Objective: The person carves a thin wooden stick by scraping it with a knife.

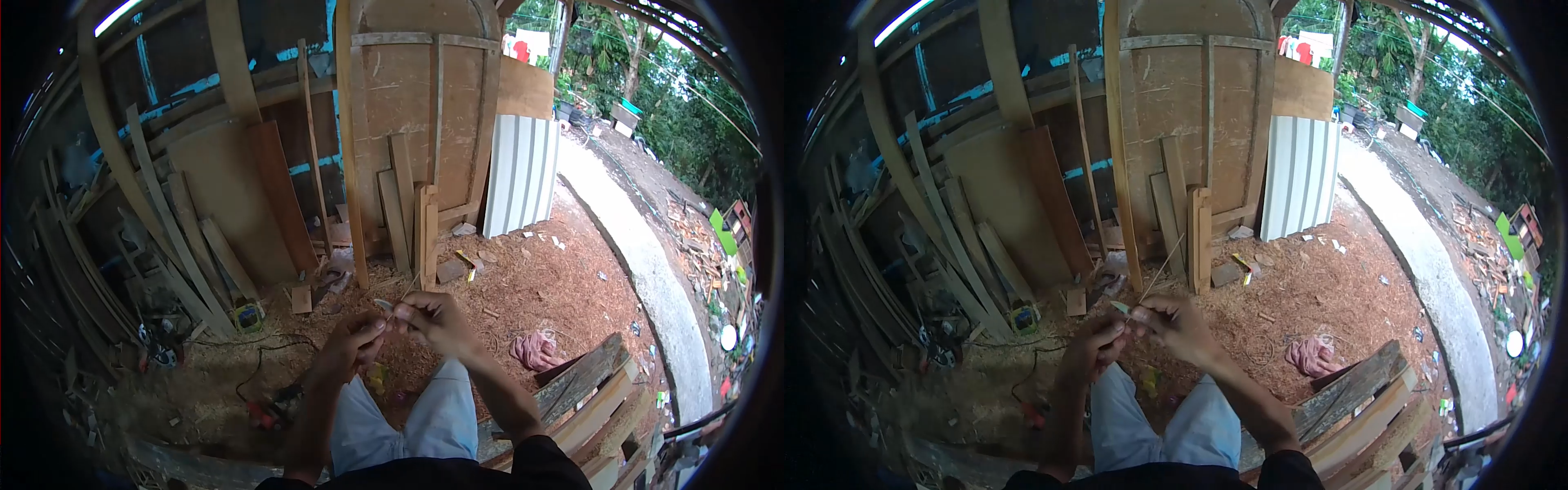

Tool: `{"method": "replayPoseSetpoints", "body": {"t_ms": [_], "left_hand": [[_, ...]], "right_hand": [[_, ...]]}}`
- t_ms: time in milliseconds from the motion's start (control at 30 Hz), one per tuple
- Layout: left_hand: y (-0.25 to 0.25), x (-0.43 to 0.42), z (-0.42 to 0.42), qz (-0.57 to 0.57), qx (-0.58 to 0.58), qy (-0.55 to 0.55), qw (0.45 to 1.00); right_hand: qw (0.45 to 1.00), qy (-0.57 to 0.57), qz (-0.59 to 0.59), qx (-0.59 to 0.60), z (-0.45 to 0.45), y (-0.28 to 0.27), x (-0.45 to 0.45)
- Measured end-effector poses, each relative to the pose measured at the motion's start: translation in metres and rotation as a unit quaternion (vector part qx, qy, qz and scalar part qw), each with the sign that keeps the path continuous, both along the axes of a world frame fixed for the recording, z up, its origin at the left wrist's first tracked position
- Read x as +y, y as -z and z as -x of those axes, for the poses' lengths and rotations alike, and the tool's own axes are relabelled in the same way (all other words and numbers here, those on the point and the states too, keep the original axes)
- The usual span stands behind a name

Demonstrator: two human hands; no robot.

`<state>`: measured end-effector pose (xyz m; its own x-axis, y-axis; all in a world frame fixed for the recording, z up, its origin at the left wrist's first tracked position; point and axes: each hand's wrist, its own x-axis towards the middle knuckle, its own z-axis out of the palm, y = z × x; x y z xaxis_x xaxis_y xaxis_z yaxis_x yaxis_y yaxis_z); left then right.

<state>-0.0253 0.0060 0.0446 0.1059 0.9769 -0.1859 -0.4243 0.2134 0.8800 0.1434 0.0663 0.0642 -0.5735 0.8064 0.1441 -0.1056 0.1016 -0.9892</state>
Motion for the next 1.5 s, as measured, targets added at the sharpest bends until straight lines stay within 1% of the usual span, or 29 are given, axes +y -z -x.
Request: {"method": "replayPoseSetpoints", "body": {"t_ms": [67, 100, 167, 200, 267, 300, 333, 367, 400, 433, 467, 500, 567, 700, 767, 800, 867, 900, 933, 1000, 1033, 1067, 1133, 1200, 1300, 1367, 1400, 1467, 1500], "left_hand": [[0.0, -0.005, -0.001, 0.034, -0.036, 0.042, 0.998], [0.003, -0.005, 0.0, 0.036, -0.033, 0.045, 0.998], [0.013, -0.004, 0.001, 0.032, -0.042, 0.057, 0.997], [0.014, -0.005, 0.0, 0.031, -0.042, 0.058, 0.997], [0.014, -0.005, -0.001, 0.02, -0.012, 0.007, 1.0], [0.012, -0.006, -0.002, 0.018, -0.014, 0.005, 1.0], [0.009, -0.006, -0.004, 0.0, 0.041, -0.01, 0.999], [0.007, -0.005, -0.008, -0.018, 0.095, -0.025, 0.995], [0.009, -0.003, -0.01, -0.02, 0.09, -0.028, 0.995], [0.013, 0.0, -0.012, -0.077, 0.136, -0.074, 0.985], [0.015, 0.001, -0.013, -0.132, 0.183, -0.12, 0.967], [0.016, 0.0, -0.015, -0.13, 0.183, -0.122, 0.967], [0.016, -0.003, -0.019, -0.248, 0.298, -0.178, 0.905], [0.01, -0.007, -0.02, -0.208, 0.289, -0.16, 0.921], [0.008, -0.006, -0.019, -0.208, 0.286, -0.163, 0.921], [0.009, -0.004, -0.018, -0.207, 0.284, -0.163, 0.922], [0.012, -0.003, -0.017, -0.161, 0.226, -0.138, 0.951], [0.012, -0.004, -0.016, -0.158, 0.225, -0.138, 0.951], [0.01, -0.004, -0.016, -0.145, 0.216, -0.136, 0.956], [0.01, -0.005, -0.018, -0.133, 0.207, -0.132, 0.96], [0.011, -0.006, -0.02, -0.139, 0.217, -0.132, 0.957], [0.012, -0.008, -0.02, -0.146, 0.227, -0.132, 0.954], [0.021, -0.009, -0.019, -0.14, 0.223, -0.126, 0.956], [0.024, -0.006, -0.016, -0.139, 0.217, -0.119, 0.959], [0.026, -0.004, -0.011, -0.114, 0.196, -0.094, 0.969], [0.027, -0.001, -0.011, -0.106, 0.195, -0.1, 0.97], [0.027, -0.001, -0.011, -0.106, 0.195, -0.099, 0.97], [0.027, -0.005, -0.013, -0.124, 0.233, -0.112, 0.958], [0.027, -0.007, -0.014, -0.122, 0.232, -0.111, 0.959]], "right_hand": [[0.996, 0.056, -0.014, -0.063, -0.01, -0.011, 0.01], [0.996, 0.059, -0.012, -0.06, -0.013, -0.013, 0.016], [0.991, 0.131, -0.01, -0.013, -0.018, -0.014, 0.031], [0.991, 0.133, -0.011, -0.014, -0.023, -0.015, 0.036], [0.992, 0.122, 0.008, 0.018, -0.029, -0.017, 0.044], [0.989, 0.145, 0.002, 0.008, -0.024, -0.016, 0.037], [0.99, 0.142, -0.001, 0.005, -0.018, -0.011, 0.032], [0.995, 0.096, -0.01, -0.011, -0.011, -0.006, 0.024], [0.998, 0.049, -0.02, -0.027, -0.006, -0.001, 0.018], [0.999, 0.023, -0.006, -0.044, -0.001, 0.002, 0.01], [0.999, 0.02, -0.005, -0.044, -0.002, 0.002, 0.01], [0.998, 0.041, -0.001, -0.042, -0.003, 0.001, 0.012], [0.994, 0.107, 0.012, -0.027, -0.007, 0.002, 0.022], [0.996, 0.078, 0.047, 0.006, -0.01, 0.002, 0.036], [0.996, 0.091, -0.013, -0.013, -0.009, 0.001, 0.034], [0.996, 0.091, -0.013, -0.015, -0.007, 0.002, 0.03], [0.996, 0.033, -0.063, -0.063, -0.001, 0.007, 0.017], [0.994, 0.023, -0.085, -0.065, 0.004, 0.009, 0.011], [0.994, 0.024, -0.084, -0.065, 0.003, 0.01, 0.011], [0.997, 0.075, 0.0, -0.035, 0.0, 0.009, 0.014], [0.991, 0.121, -0.023, -0.042, -0.003, 0.008, 0.022], [0.991, 0.121, -0.022, -0.041, -0.005, 0.008, 0.029], [0.988, 0.15, -0.026, -0.002, -0.007, 0.009, 0.042], [0.987, 0.156, -0.025, 0.013, -0.011, 0.01, 0.046], [0.99, 0.132, -0.04, -0.009, -0.008, 0.012, 0.033], [0.997, 0.027, -0.03, -0.073, 0.0, 0.013, 0.016], [0.997, 0.028, -0.03, -0.072, -0.002, 0.013, 0.019], [0.994, 0.105, -0.005, -0.021, -0.014, 0.01, 0.033], [0.994, 0.106, -0.003, -0.022, -0.019, 0.008, 0.042]]}}
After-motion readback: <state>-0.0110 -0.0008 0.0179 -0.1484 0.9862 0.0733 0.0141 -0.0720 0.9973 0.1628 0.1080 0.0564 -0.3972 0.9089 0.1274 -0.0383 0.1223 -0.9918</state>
